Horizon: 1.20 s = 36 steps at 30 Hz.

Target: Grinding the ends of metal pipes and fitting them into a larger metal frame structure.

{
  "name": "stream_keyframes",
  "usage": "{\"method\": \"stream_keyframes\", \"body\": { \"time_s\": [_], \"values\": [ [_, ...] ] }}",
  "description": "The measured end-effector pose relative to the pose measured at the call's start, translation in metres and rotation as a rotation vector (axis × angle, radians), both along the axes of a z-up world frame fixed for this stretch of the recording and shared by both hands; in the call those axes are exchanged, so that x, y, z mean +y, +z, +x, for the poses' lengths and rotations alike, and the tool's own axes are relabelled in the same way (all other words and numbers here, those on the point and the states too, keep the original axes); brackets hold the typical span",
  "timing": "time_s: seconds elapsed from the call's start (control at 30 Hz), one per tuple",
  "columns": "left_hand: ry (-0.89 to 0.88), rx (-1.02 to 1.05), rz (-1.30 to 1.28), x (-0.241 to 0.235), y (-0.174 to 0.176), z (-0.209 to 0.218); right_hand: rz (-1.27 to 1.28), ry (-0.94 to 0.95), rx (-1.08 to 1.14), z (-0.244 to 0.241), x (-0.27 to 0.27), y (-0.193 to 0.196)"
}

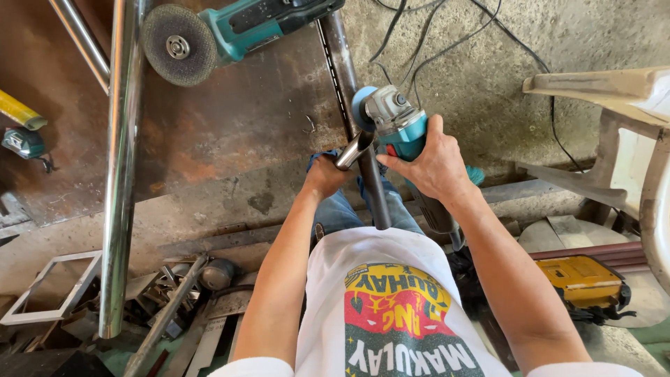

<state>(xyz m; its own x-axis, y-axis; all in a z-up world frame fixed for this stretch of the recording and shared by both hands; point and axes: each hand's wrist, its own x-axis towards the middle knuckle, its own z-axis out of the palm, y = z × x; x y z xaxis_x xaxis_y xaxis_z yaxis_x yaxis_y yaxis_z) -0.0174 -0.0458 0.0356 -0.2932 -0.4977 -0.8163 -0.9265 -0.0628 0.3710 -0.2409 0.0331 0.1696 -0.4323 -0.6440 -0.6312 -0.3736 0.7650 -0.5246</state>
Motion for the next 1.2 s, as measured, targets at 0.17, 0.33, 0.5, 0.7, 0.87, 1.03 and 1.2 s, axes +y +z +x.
{"method": "stream_keyframes", "body": {
  "time_s": [0.17,0.33,0.5,0.7,0.87,1.03,1.2],
  "values": [
    [0.035,0.027,-0.012,0.007,-0.030,0.008,0.072,0.043,0.057,-0.005,0.001,-0.019],
    [0.028,0.033,0.016,0.005,-0.034,0.012,0.074,0.050,0.026,0.000,0.000,-0.002],
    [0.075,-0.001,0.061,-0.001,-0.002,0.005,0.173,0.097,0.103,-0.001,0.012,0.005],
    [0.116,-0.105,0.125,-0.011,0.050,-0.006,0.326,0.175,0.139,0.004,0.038,0.022],
    [0.119,-0.154,0.117,-0.005,0.050,-0.009,0.292,0.127,0.077,0.019,0.040,0.025],
    [0.179,0.049,0.173,-0.014,0.066,0.003,0.261,0.067,0.101,0.012,0.042,0.019],
    [0.003,0.141,-0.010,-0.020,0.089,0.010,0.123,-0.005,0.144,-0.005,0.036,0.018]
  ]
}}
